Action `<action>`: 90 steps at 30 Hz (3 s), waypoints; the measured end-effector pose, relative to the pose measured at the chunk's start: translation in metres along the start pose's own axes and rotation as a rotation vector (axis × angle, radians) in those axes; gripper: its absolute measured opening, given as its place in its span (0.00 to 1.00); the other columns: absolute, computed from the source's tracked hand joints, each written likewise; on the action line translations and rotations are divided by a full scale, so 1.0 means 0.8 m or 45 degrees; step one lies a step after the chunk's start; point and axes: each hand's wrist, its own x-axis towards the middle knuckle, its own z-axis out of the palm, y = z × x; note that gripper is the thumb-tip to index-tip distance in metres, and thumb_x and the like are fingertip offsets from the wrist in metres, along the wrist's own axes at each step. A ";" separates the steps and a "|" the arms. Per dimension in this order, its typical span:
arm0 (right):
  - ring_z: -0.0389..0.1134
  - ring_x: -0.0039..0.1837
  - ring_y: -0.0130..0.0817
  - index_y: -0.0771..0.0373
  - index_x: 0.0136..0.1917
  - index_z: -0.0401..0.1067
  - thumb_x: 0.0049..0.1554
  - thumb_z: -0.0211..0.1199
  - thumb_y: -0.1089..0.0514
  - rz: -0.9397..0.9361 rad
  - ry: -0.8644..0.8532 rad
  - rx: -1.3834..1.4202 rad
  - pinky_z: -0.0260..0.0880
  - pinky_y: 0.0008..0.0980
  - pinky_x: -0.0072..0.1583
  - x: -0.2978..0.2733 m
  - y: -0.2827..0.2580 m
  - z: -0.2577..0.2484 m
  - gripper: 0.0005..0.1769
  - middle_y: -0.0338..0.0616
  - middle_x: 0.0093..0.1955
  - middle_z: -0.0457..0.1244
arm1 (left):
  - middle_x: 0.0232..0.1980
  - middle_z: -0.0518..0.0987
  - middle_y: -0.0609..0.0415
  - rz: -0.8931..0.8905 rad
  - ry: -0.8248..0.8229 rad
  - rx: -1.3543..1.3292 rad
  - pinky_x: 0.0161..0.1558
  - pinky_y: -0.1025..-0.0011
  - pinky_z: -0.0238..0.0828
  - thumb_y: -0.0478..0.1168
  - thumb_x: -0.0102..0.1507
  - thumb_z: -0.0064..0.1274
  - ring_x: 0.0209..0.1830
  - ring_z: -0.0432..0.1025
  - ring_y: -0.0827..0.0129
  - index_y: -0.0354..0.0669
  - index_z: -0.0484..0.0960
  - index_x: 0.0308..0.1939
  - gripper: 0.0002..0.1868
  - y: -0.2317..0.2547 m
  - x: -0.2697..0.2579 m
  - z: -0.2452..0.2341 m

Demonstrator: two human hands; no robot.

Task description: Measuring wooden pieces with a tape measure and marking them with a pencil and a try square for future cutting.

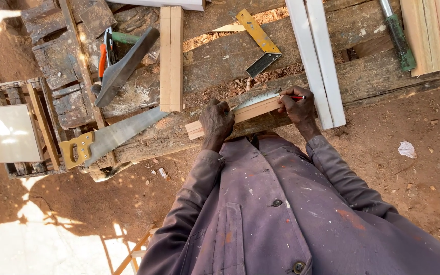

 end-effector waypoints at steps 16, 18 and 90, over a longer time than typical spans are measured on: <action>0.72 0.32 0.39 0.75 0.48 0.77 0.55 0.61 0.68 0.010 -0.055 -0.145 0.76 0.34 0.36 -0.003 -0.017 0.002 0.09 0.57 0.29 0.65 | 0.38 0.74 0.52 -0.030 -0.047 -0.017 0.40 0.49 0.73 0.45 0.55 0.60 0.40 0.76 0.42 0.49 0.80 0.28 0.07 -0.003 0.001 0.002; 0.73 0.33 0.42 0.76 0.48 0.77 0.55 0.61 0.69 -0.006 -0.059 -0.139 0.74 0.35 0.36 -0.002 -0.014 0.002 0.09 0.58 0.28 0.64 | 0.38 0.75 0.52 -0.030 -0.049 0.014 0.40 0.48 0.73 0.46 0.54 0.59 0.41 0.77 0.42 0.50 0.80 0.28 0.07 -0.004 0.002 0.004; 0.70 0.31 0.35 0.71 0.45 0.77 0.52 0.67 0.70 -0.025 -0.266 -0.349 0.74 0.27 0.32 0.027 -0.068 0.011 0.05 0.53 0.29 0.64 | 0.29 0.82 0.39 -0.379 -0.464 -0.107 0.41 0.55 0.75 0.47 0.42 0.64 0.39 0.79 0.42 0.54 0.89 0.24 0.08 -0.014 0.042 -0.051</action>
